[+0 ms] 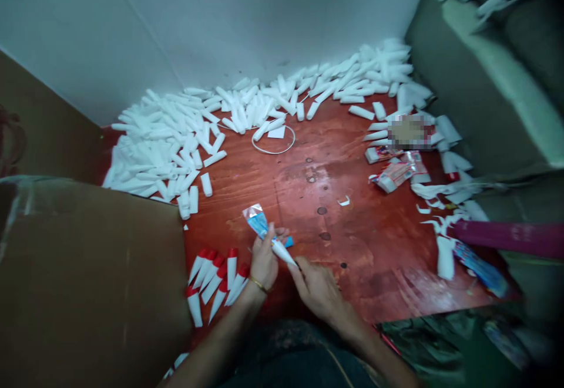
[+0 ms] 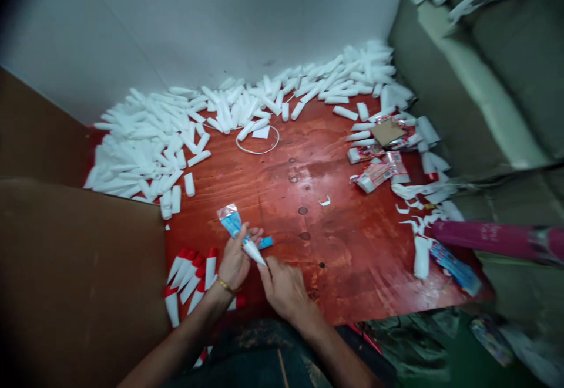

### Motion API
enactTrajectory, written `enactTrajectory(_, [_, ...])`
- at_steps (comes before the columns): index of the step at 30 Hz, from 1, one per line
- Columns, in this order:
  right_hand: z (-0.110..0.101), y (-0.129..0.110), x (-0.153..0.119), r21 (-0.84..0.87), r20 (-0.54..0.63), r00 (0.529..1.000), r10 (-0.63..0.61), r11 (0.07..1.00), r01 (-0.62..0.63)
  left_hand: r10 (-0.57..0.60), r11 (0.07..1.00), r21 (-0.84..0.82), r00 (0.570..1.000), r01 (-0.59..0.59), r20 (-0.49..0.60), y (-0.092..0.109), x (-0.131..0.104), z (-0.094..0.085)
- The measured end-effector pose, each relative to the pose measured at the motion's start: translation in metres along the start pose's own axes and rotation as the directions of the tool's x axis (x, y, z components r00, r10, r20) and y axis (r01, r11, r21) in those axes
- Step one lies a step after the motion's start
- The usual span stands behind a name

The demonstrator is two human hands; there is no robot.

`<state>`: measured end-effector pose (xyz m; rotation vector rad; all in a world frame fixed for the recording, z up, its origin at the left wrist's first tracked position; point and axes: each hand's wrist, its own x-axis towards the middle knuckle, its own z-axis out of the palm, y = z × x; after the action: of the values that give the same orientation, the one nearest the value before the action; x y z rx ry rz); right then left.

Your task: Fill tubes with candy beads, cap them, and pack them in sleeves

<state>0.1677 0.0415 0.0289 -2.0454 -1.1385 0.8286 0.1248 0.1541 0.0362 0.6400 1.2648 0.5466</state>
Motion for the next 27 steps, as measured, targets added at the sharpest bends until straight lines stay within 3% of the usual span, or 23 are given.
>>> enactTrajectory(4, [0.012,0.001,-0.005,-0.030,-0.050,0.997,-0.064,0.998,0.063,-0.010,1.000,-0.026,1.000,0.010,0.002,0.000,0.004,-0.001])
enactTrajectory(11, [0.024,0.009,0.013,0.047,-0.090,0.996,0.028,0.999,-0.024,-0.086,0.994,0.072,0.993,0.080,0.086,-0.028,-0.018,-0.002])
enactTrajectory(14, [0.024,0.017,0.017,0.089,-0.063,0.998,-0.009,0.996,0.015,-0.067,0.992,0.112,0.994,0.057,0.087,-0.029,-0.017,-0.005])
enactTrajectory(19, [0.024,0.021,0.012,0.207,0.000,0.998,-0.063,0.976,0.061,0.057,0.994,0.081,0.992,-0.067,0.112,-0.012,-0.006,-0.008])
enactTrajectory(23, [0.027,0.026,0.013,0.406,0.103,0.995,-0.011,0.913,-0.031,0.004,1.000,-0.014,0.992,-0.002,0.129,-0.010,-0.001,-0.007])
enactTrajectory(27, [0.028,0.039,0.008,0.371,0.132,0.991,0.022,0.926,-0.070,-0.020,0.995,-0.093,0.994,0.030,0.104,-0.023,0.000,-0.011])
